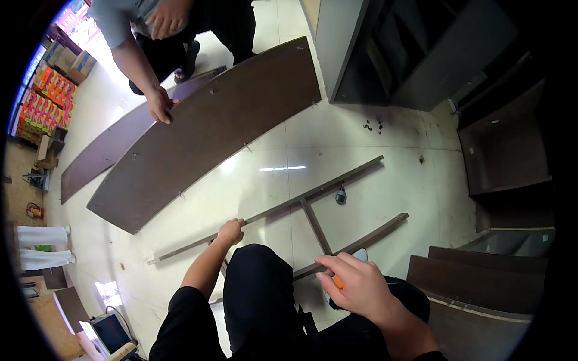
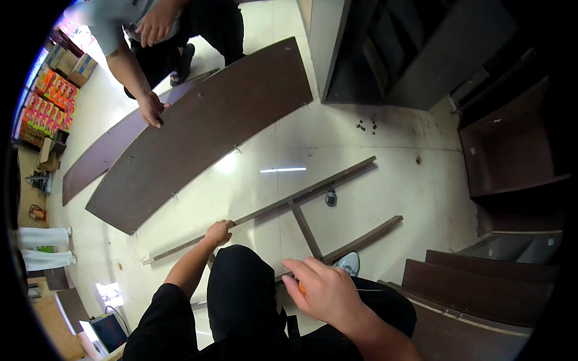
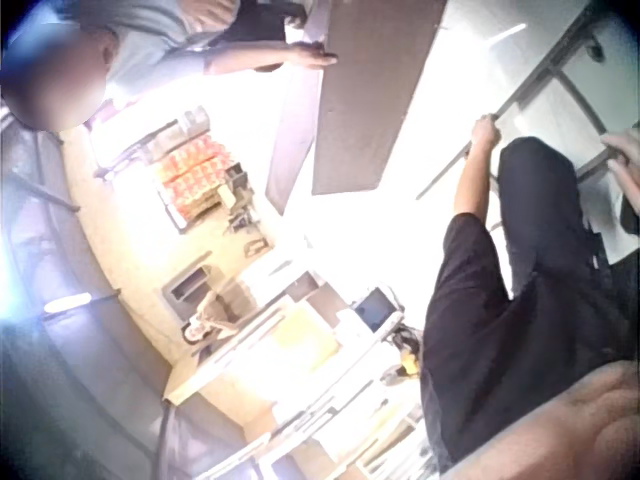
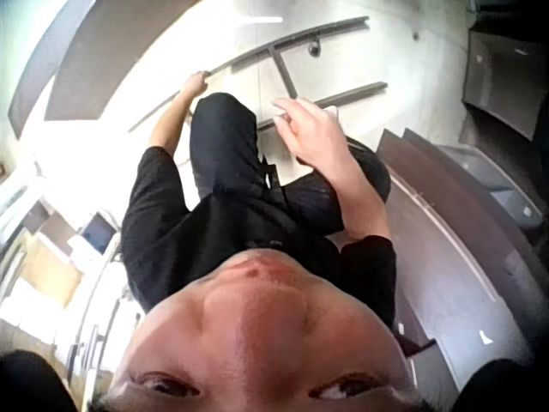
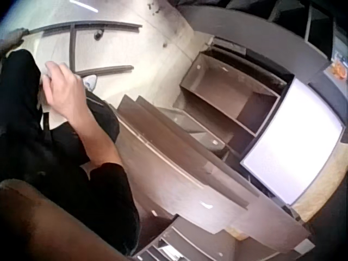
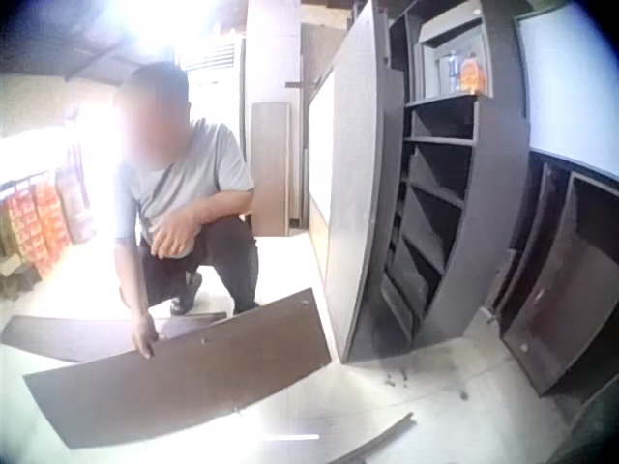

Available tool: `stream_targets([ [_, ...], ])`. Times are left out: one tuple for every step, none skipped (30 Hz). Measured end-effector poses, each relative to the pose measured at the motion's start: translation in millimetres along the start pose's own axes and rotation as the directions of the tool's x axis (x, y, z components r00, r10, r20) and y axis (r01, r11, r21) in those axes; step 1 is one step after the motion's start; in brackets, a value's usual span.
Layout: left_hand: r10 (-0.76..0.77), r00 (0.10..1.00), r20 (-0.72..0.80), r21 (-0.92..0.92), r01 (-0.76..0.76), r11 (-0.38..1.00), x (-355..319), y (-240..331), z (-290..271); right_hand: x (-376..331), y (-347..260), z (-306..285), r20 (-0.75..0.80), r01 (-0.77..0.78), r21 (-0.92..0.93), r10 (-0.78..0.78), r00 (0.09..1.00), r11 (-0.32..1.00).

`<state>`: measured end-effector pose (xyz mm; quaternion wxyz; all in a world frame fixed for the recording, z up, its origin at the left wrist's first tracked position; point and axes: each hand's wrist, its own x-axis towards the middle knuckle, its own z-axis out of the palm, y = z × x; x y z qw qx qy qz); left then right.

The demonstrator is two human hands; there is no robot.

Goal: The person assembles a wooden cabinet by attaching panels and shelves using a screwdriver. They position parts, align edges, and tighten screws to secure the structure.

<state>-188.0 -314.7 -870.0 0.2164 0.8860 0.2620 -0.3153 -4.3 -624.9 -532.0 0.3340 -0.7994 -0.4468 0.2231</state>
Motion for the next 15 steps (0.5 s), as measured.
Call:
stream_targets([
  [0.02,0.999,0.04,-0.004,-0.02,1.0,4,-10,1,1,3,0,0.002,-0.002,0.016,0.002,1.0,1.0],
  [0.035,0.996,0.078,-0.003,-0.035,0.999,6,-22,-2,3,5,2,0.0,0.0,0.037,0.0,1.0,0.999],
  [0.049,0.989,0.138,0.049,-0.056,0.997,6,-24,-8,4,8,2,0.004,-0.006,0.051,0.006,1.0,0.999],
  [0.017,0.988,0.156,0.055,-0.026,0.998,6,-30,-9,5,11,4,-0.005,-0.014,0.058,0.014,1.0,0.998],
  [-0.016,0.986,0.169,0.058,0.006,0.998,9,-39,-6,7,13,3,-0.013,-0.016,0.061,0.017,1.0,0.998],
  [-0.045,0.982,0.183,0.058,0.035,0.998,11,-46,0,9,15,2,-0.019,-0.022,0.061,0.024,1.0,0.998],
  [-0.002,0.972,0.237,0.083,-0.018,0.996,12,-54,6,12,16,1,-0.02,-0.038,0.045,0.038,0.999,0.998],
  [0.04,0.957,0.288,0.104,-0.073,0.992,11,-63,15,14,17,-2,-0.021,-0.051,0.027,0.052,0.998,0.998],
  [-0.089,0.952,0.294,0.142,0.048,0.989,6,-176,32,27,2,1,-0.039,0.029,0.108,-0.025,0.999,0.994],
  [-0.035,0.972,0.234,0.091,0.014,0.996,10,-154,50,29,7,4,-0.047,0.004,0.092,0.0,0.999,0.996],
  [0.009,0.988,0.156,0.045,-0.016,0.999,9,-116,56,28,15,4,-0.058,-0.027,0.063,0.03,0.998,0.998],
  [0.032,0.997,0.065,0.005,-0.032,0.999,-3,-83,51,29,21,6,-0.071,-0.041,0.044,0.044,0.997,0.998],
  [-0.031,0.996,0.082,-0.046,0.035,0.998,-16,-68,39,30,26,11,-0.102,-0.033,0.065,0.04,0.994,0.997],
  [-0.101,0.991,0.092,-0.096,0.11,0.989,-26,-63,26,31,28,15,-0.063,-0.063,0.041,0.065,0.996,0.997],
  [-0.126,0.99,0.067,-0.099,0.132,0.986,-33,-72,14,32,29,17,-0.026,-0.09,0.016,0.091,0.996,0.996],
])
